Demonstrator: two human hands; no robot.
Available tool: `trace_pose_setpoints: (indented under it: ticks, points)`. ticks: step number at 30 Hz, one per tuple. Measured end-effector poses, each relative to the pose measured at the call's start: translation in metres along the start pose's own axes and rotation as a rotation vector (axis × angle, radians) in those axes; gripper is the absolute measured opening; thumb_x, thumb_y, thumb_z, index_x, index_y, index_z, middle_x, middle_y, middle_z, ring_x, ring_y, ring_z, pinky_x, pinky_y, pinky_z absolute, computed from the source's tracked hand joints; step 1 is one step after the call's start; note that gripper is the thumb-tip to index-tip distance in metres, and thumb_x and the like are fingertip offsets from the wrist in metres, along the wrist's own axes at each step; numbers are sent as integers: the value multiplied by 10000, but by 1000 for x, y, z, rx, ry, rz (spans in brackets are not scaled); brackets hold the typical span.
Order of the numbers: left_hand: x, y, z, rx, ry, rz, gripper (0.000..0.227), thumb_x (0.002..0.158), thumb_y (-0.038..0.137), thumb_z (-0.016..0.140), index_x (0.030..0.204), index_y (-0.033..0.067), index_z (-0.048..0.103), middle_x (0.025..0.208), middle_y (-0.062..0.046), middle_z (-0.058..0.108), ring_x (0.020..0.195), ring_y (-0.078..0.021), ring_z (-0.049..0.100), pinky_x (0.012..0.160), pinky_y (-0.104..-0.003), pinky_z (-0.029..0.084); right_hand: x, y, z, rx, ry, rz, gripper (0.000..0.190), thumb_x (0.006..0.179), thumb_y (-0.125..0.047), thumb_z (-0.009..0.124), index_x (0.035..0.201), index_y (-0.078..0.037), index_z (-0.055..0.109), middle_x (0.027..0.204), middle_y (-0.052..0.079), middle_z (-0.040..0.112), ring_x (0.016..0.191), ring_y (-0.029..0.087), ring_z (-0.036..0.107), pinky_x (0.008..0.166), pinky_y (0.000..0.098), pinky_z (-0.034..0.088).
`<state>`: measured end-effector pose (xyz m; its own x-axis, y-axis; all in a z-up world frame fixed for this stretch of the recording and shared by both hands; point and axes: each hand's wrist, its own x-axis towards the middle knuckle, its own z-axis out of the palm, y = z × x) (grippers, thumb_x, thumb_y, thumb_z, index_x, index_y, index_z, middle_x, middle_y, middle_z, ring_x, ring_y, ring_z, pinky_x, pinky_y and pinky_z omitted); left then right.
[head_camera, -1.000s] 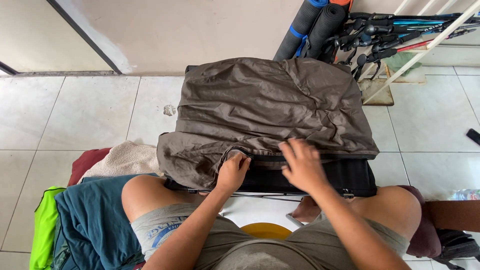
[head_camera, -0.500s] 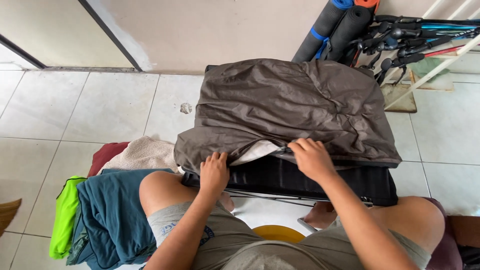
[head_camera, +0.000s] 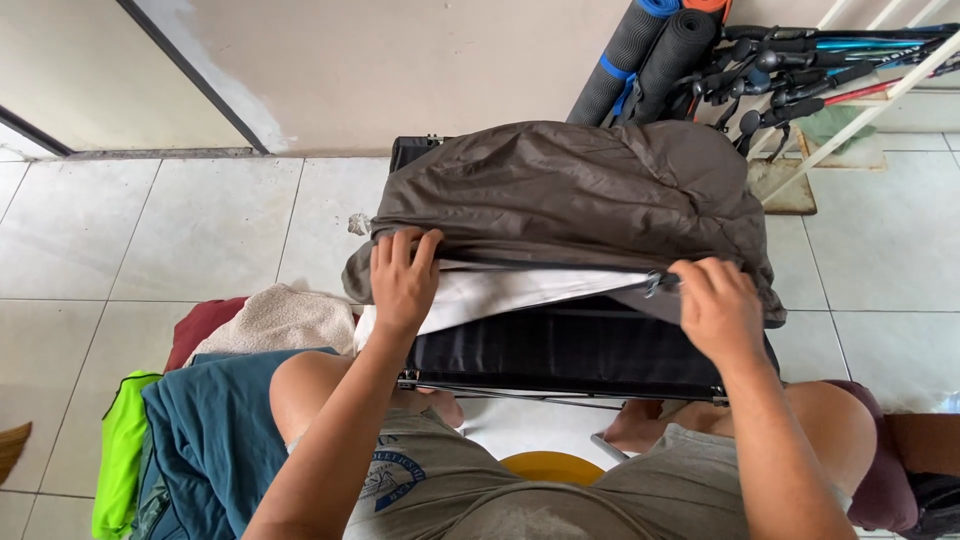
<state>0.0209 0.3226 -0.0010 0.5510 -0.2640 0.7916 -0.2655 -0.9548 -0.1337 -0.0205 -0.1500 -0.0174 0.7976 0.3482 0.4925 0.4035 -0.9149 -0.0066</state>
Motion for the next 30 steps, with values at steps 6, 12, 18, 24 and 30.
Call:
trace_pose_setpoints:
  ticks: [6, 12, 18, 24, 30]
  points:
    - [-62, -5, 55, -135, -536, -196, 381, 774, 239, 701, 1137, 173, 605, 1061, -86, 552, 949, -364, 568, 780, -511, 440, -35, 47, 20, -8, 87, 282, 282, 1013, 4, 617, 1264, -92, 703, 1130, 113, 641, 1001, 389, 618, 714, 506, 524]
    - [-59, -28, 63, -290, -484, -229, 385, 645, 41, 824, 918, 133, 569, 965, -119, 582, 800, -387, 670, 750, -510, 557, -67, 48, 52, 144, -97, 319, 202, 1012, -101, 633, 1186, -194, 680, 1078, 68, 634, 1025, 388, 704, 892, 532, 587]
    - [-7, -20, 20, -51, 99, -142, 190, 862, 79, 700, 814, 222, 586, 1007, -4, 533, 872, -265, 542, 694, -371, 401, -62, 42, 54, 47, 49, 365, 186, 1049, -89, 642, 1210, -183, 643, 1100, 37, 600, 1062, 345, 690, 922, 517, 567]
    - [-88, -23, 30, -37, -964, -155, 352, 764, 337, 807, 1098, 242, 747, 1374, -33, 496, 1391, -304, 393, 1085, -492, 352, -71, 35, 47, 187, 2, 313, 196, 929, -116, 762, 1085, -189, 669, 1068, 3, 558, 1046, 331, 703, 901, 467, 607]
    - [-112, -41, 19, -235, -441, -531, 282, 867, 211, 820, 987, 240, 566, 1136, -12, 508, 1096, -320, 613, 839, -474, 493, -70, 31, 43, 257, -29, 341, 175, 932, -108, 791, 1071, -160, 698, 1090, -7, 547, 1112, 324, 701, 932, 450, 611]
